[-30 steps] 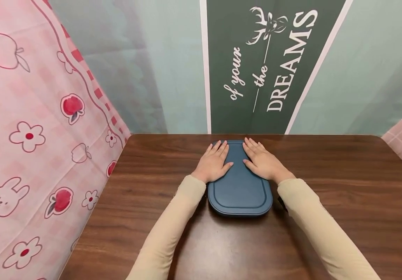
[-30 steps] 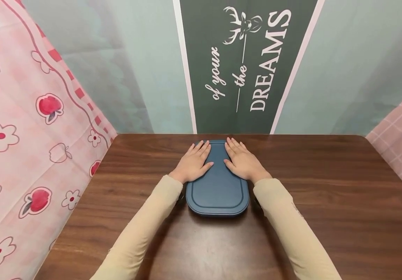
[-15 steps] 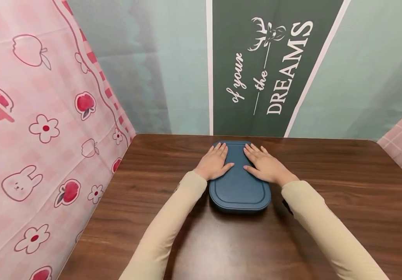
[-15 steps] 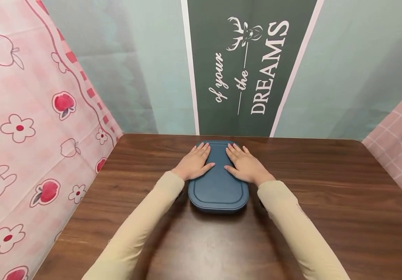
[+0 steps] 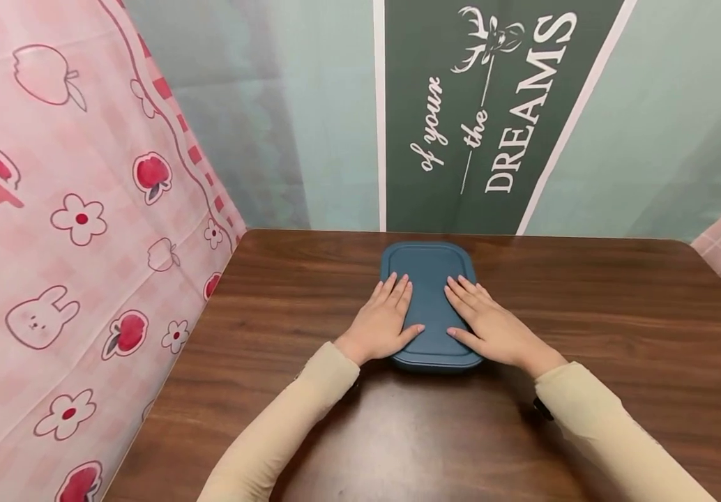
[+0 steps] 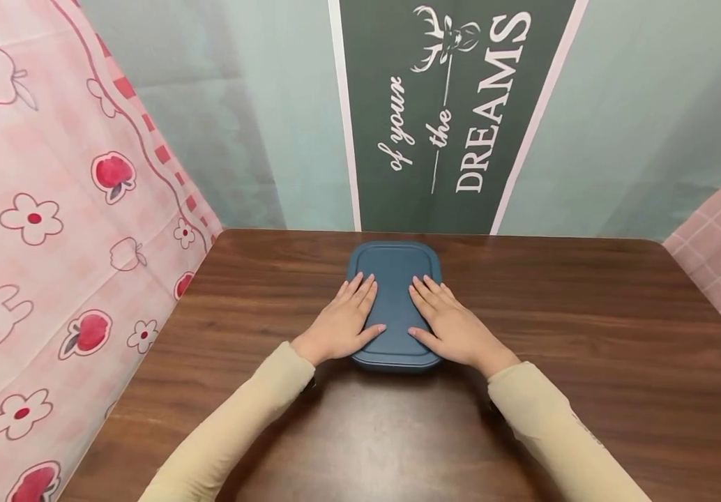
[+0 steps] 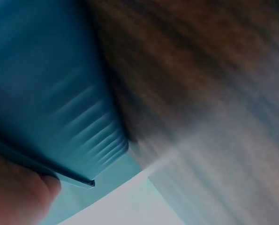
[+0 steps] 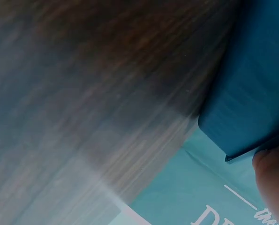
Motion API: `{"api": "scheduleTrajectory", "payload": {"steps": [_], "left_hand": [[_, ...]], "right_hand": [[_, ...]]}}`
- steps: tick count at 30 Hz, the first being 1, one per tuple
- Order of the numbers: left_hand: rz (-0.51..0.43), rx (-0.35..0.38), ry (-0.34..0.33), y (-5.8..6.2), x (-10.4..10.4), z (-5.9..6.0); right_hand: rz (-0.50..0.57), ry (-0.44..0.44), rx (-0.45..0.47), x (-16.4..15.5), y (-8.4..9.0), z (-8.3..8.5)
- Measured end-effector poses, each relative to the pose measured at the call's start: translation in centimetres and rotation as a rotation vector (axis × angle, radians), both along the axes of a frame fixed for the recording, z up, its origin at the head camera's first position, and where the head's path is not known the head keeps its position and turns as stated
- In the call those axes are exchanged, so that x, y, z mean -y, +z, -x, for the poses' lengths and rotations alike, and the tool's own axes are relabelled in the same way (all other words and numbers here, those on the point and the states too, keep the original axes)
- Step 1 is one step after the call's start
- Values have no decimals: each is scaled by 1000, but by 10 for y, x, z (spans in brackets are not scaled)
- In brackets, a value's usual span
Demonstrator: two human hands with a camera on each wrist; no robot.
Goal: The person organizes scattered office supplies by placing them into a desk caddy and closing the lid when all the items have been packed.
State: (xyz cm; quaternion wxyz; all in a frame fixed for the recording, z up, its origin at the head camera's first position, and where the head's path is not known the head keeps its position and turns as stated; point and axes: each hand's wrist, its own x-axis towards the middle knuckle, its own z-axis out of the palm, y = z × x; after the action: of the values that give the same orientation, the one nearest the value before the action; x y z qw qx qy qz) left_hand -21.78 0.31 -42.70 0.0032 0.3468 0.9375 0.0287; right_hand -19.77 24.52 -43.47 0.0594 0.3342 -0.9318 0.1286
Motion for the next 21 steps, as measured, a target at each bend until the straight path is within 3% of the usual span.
{"api": "scheduleTrajectory", "payload": {"steps": [11, 21], "left_hand": [[1, -7, -5, 0, -1, 0], [-14, 4, 11, 0, 0, 0]], "right_hand": [[17, -13, -14, 0, 1, -2], [24, -26, 26, -1, 1, -2]]}}
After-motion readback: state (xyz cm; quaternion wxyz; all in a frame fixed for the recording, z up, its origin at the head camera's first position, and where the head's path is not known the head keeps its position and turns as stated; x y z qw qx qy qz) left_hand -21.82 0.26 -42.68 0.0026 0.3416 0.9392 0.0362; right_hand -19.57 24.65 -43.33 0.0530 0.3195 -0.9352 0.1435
